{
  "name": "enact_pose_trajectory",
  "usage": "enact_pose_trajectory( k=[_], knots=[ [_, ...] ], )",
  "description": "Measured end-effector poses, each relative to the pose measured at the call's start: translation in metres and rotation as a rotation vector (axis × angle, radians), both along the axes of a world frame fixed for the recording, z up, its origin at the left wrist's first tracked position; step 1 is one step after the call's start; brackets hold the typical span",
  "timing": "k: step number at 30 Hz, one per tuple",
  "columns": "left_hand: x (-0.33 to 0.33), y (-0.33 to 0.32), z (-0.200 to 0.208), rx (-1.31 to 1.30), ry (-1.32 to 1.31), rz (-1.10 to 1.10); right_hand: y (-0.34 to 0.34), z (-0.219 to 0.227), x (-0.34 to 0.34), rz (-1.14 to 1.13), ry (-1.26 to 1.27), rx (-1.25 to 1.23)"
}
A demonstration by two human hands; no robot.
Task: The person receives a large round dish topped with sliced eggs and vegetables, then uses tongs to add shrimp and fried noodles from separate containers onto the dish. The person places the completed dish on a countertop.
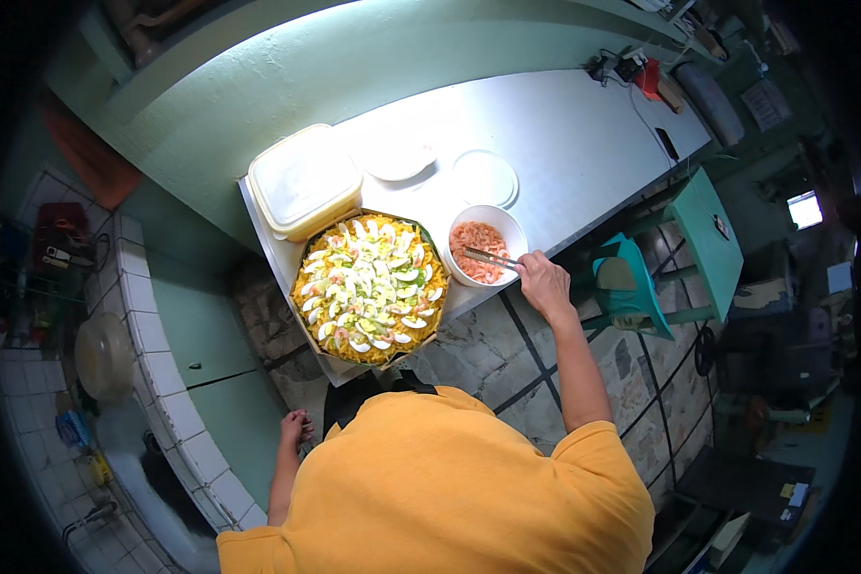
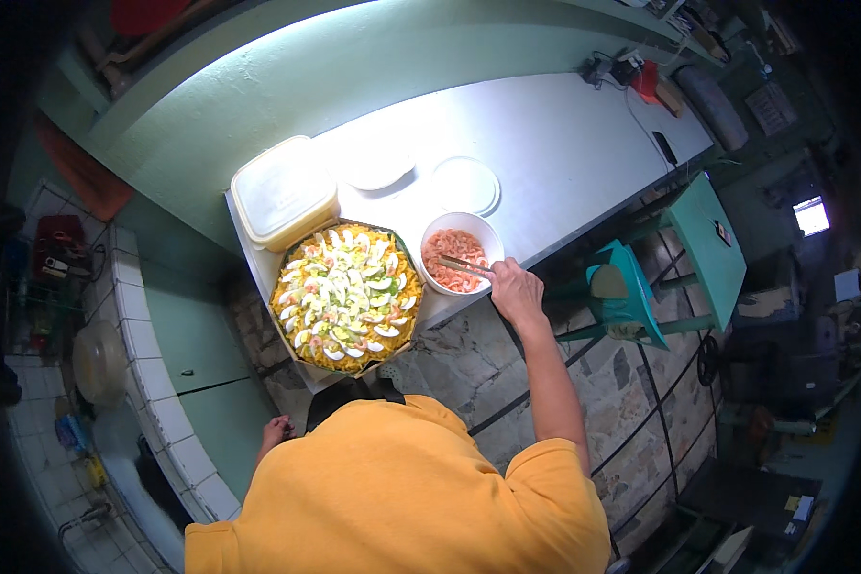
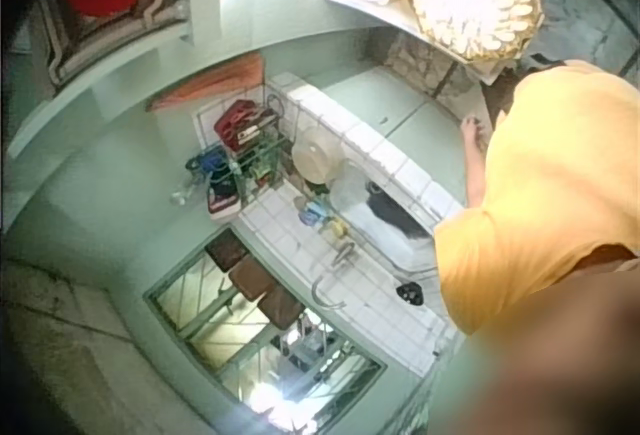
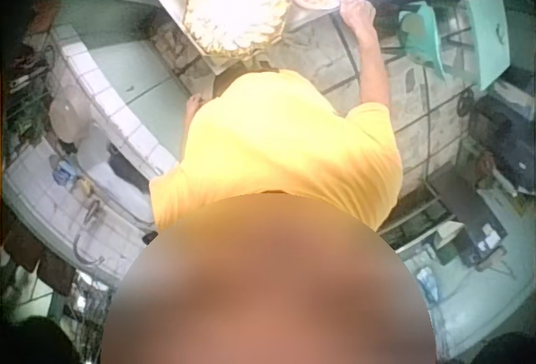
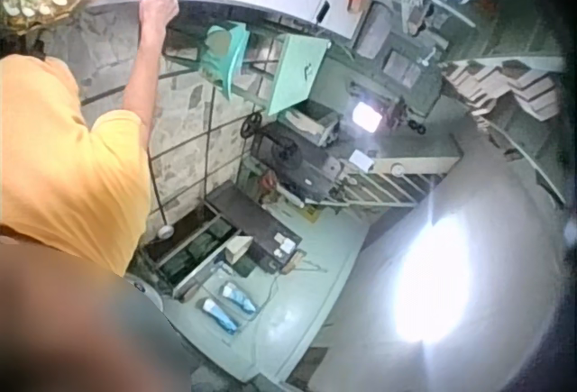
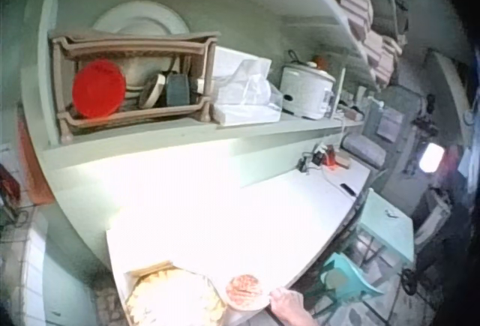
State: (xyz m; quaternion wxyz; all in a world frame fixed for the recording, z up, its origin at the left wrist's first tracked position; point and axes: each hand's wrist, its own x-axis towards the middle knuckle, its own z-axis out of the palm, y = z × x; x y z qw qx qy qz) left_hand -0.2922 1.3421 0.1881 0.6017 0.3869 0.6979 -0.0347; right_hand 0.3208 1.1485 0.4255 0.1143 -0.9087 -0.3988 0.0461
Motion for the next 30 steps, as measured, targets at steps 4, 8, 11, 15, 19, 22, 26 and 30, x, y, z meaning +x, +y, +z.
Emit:
enact_pose_trajectory(
  k=[4, 8, 11, 15, 19, 22, 26, 30],
  knots=[
    [0.001, 0.000, 0.004, 0.014, -0.038, -0.007, 0.002, 0.003, 0.000, 0.040, 0.031, 0.001],
    [0.005, 0.001, 0.007, 0.008, -0.019, -0.015, -0.009, 0.021, 0.000, -0.030, 0.071, 0.121],
    [0.007, 0.002, 0.012, -0.007, 0.000, -0.008, -0.008, 0.035, -0.016, 0.000, 0.141, 0.250],
    [0.014, 0.001, 0.017, 0.005, 0.019, -0.002, 0.030, 0.020, -0.070, 0.147, 0.323, 0.315],
    [0.019, -0.001, 0.018, -0.011, 0.054, 0.018, 0.063, -0.002, -0.102, 0.302, 0.200, 0.174],
    [0.014, -0.007, 0.013, -0.008, 0.032, 0.035, 0.067, -0.005, -0.103, 0.324, 0.173, 0.176],
    [0.001, -0.018, 0.004, -0.014, 0.045, 0.034, 0.043, 0.009, -0.065, 0.134, 0.258, 0.393],
    [-0.009, -0.023, 0.004, 0.003, 0.025, -0.038, 0.000, 0.028, 0.000, -0.079, 0.073, 0.379]
  ],
)
